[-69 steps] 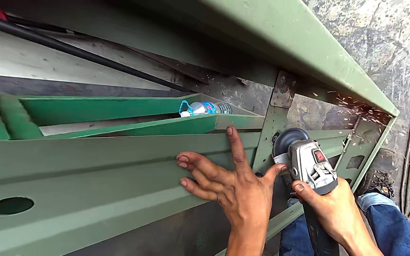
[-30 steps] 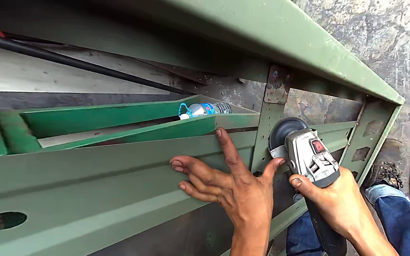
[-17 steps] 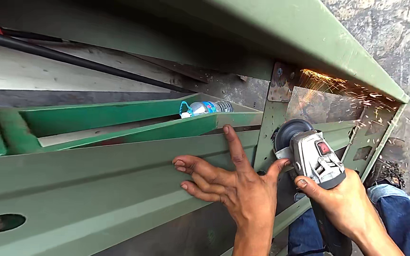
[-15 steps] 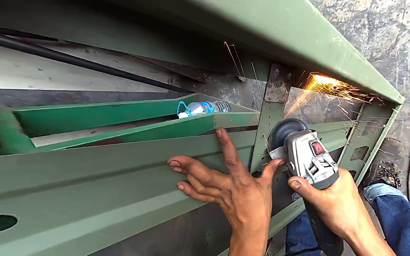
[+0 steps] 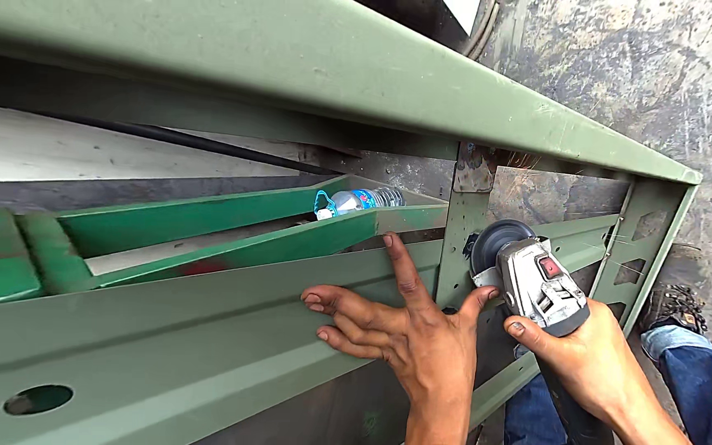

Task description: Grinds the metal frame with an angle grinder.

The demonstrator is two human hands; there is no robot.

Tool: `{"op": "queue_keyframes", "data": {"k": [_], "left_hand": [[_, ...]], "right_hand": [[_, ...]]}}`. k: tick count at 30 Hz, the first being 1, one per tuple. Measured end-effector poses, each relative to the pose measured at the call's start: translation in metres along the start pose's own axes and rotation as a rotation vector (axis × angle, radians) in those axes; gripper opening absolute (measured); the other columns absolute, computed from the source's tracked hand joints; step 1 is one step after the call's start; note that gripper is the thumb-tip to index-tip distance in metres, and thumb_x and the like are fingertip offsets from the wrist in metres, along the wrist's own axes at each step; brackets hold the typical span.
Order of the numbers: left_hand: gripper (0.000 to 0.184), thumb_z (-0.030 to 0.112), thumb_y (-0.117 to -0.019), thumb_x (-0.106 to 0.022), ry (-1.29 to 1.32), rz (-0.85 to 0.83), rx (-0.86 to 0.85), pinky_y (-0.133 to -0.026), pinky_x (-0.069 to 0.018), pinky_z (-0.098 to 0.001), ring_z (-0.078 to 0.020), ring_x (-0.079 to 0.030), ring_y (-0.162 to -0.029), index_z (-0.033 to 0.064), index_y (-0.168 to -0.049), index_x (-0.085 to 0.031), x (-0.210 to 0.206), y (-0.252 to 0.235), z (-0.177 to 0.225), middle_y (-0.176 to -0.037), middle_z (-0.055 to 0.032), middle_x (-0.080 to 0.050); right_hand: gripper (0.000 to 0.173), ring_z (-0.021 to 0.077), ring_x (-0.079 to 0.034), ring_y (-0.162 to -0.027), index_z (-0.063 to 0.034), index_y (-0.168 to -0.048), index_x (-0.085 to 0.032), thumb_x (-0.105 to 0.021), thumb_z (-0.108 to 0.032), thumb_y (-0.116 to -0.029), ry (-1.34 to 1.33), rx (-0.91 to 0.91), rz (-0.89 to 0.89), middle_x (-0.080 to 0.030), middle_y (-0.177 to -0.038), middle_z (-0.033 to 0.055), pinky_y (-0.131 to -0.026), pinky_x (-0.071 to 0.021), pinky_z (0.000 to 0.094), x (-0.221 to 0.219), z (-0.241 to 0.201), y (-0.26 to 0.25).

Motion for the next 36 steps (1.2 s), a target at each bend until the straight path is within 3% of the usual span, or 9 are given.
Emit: {"op": "queue_keyframes", "data": {"k": [4, 9, 14, 18, 22, 27, 32, 36], "left_hand": [[0.129, 0.083, -0.0611, -0.072, 0.074, 0.029, -0.018, -0.116, 0.0023, -0.0728, -0.061, 0.005, -0.149, 0.0231, -0.164, -0.023, 0.005, 0.002, -0.006, -0.161, -0.0417, 0.005], [0.136, 0.088, -0.0543, -0.072, 0.019, -0.002, -0.007, -0.114, 0.0057, -0.0755, -0.0614, 0.008, -0.148, 0.0282, -0.165, -0.018, 0.0, 0.0, -0.001, -0.161, -0.0417, 0.008], [0.128, 0.083, -0.0634, -0.071, 0.071, 0.012, -0.037, -0.117, 0.0026, -0.0726, -0.0598, 0.005, -0.149, 0.0229, -0.164, -0.021, 0.004, 0.006, -0.009, -0.162, -0.0405, 0.005], [0.134, 0.089, -0.0559, -0.07, 0.041, -0.003, -0.015, -0.115, 0.0064, -0.0745, -0.0598, 0.007, -0.149, 0.0288, -0.164, -0.019, 0.0, 0.004, -0.004, -0.162, -0.0394, 0.007], [0.13, 0.085, -0.0597, -0.072, 0.081, 0.003, -0.012, -0.115, 0.0028, -0.0747, -0.0609, 0.004, -0.149, 0.0264, -0.164, -0.021, 0.002, 0.005, -0.008, -0.162, -0.0397, 0.005], [0.138, 0.091, -0.0525, -0.07, 0.03, -0.005, 0.001, -0.115, 0.0053, -0.0748, -0.0588, 0.006, -0.15, 0.0301, -0.165, -0.017, -0.001, 0.004, -0.003, -0.163, -0.0377, 0.006], [0.131, 0.084, -0.0596, -0.072, 0.084, -0.003, -0.025, -0.117, 0.0013, -0.0732, -0.0591, 0.003, -0.15, 0.0272, -0.165, -0.019, 0.002, 0.008, -0.01, -0.163, -0.0378, 0.005], [0.135, 0.089, -0.0552, -0.07, 0.049, -0.01, -0.034, -0.115, 0.0051, -0.0744, -0.058, 0.007, -0.15, 0.032, -0.165, -0.015, -0.001, 0.007, -0.006, -0.163, -0.0377, 0.007]], "right_hand": [[0.076, 0.0018, -0.068, -0.069, -0.0252, -0.091, -0.073, -0.07, -0.093, -0.0571, -0.033, 0.031, 0.012, -0.069, -0.075, -0.0122, -0.061, -0.0598, 0.0319, -0.007, -0.011, 0.003], [0.077, 0.0016, -0.067, -0.069, -0.0256, -0.09, -0.073, -0.067, -0.095, -0.0566, 0.005, 0.035, 0.027, -0.069, -0.075, -0.0127, -0.06, -0.059, 0.0325, 0.0, -0.002, -0.001], [0.076, 0.0007, -0.068, -0.072, -0.0248, -0.092, -0.073, -0.069, -0.093, -0.0585, -0.028, 0.061, 0.016, -0.07, -0.077, -0.0126, -0.062, -0.0599, 0.0314, -0.009, -0.009, 0.007], [0.076, 0.0019, -0.067, -0.068, -0.0267, -0.09, -0.073, -0.067, -0.095, -0.057, 0.026, 0.021, 0.013, -0.069, -0.074, -0.0127, -0.059, -0.0589, 0.0334, 0.0, -0.003, 0.002], [0.074, 0.0008, -0.067, -0.068, -0.0277, -0.089, -0.073, -0.068, -0.094, -0.0573, 0.014, 0.039, 0.018, -0.068, -0.074, -0.0136, -0.059, -0.0589, 0.0313, -0.003, -0.011, 0.005], [0.075, 0.0021, -0.067, -0.066, -0.0277, -0.09, -0.073, -0.067, -0.095, -0.0572, 0.022, 0.032, -0.001, -0.068, -0.072, -0.0125, -0.058, -0.0591, 0.0331, 0.001, -0.001, 0.0], [0.076, 0.0007, -0.067, -0.07, -0.027, -0.091, -0.073, -0.068, -0.095, -0.0576, 0.021, 0.067, 0.002, -0.069, -0.075, -0.0133, -0.061, -0.0593, 0.0323, -0.005, -0.006, 0.006], [0.074, 0.0021, -0.068, -0.068, -0.0279, -0.091, -0.073, -0.067, -0.095, -0.0587, 0.01, 0.041, -0.021, -0.069, -0.074, -0.0129, -0.06, -0.0602, 0.0328, -0.003, 0.002, 0.003]]}}
Point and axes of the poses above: each hand's wrist, its own y-axis away from the middle knuckle, its own x-axis out of the back of the hand, z = x × y, the point moved 8 cm from there along -y, towards the middle knuckle
